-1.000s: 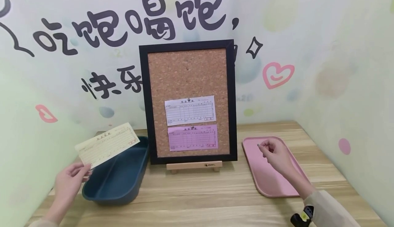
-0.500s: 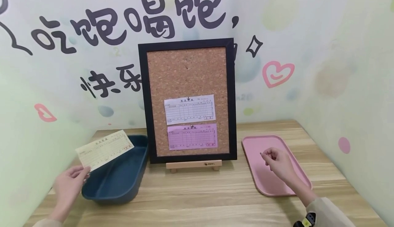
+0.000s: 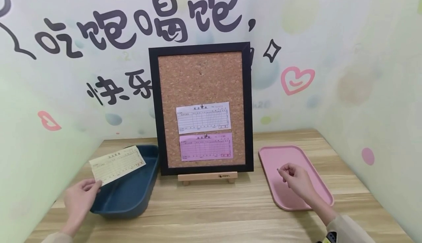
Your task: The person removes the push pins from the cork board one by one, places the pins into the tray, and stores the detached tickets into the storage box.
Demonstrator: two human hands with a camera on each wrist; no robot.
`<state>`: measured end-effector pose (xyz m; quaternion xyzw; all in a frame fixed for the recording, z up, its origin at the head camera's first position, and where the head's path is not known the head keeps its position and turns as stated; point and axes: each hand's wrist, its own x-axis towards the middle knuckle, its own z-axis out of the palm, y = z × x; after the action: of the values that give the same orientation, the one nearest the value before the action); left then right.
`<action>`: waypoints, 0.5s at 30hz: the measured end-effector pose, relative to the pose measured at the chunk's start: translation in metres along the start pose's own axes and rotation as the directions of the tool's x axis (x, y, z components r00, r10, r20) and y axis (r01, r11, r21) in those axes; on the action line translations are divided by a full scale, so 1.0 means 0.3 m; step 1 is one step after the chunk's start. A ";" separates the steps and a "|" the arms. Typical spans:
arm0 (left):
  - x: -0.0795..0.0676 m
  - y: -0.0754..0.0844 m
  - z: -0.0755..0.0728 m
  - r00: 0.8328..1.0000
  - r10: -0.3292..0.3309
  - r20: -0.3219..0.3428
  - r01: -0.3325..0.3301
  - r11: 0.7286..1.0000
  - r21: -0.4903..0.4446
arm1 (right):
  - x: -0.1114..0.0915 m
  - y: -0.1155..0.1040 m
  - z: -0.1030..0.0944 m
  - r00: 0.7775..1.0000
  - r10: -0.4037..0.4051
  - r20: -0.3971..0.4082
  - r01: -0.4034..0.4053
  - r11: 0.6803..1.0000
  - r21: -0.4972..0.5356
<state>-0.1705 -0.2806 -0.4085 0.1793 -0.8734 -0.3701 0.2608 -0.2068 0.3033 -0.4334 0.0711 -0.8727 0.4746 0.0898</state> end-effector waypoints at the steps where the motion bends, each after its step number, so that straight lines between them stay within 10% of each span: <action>1: -0.001 -0.002 0.002 1.000 0.007 -0.003 -0.007 1.000 0.008 | -0.002 0.001 0.002 1.000 0.006 0.000 -0.006 1.000 0.002; 15: -0.041 0.033 0.039 0.994 0.096 0.056 -0.097 0.995 0.019 | -0.013 0.025 0.013 0.996 0.088 0.026 -0.088 0.996 0.009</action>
<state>-0.1686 -0.2614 -0.4118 0.1295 -0.8918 -0.3525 0.2524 -0.2048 0.3042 -0.4425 0.0391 -0.8737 0.4815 0.0573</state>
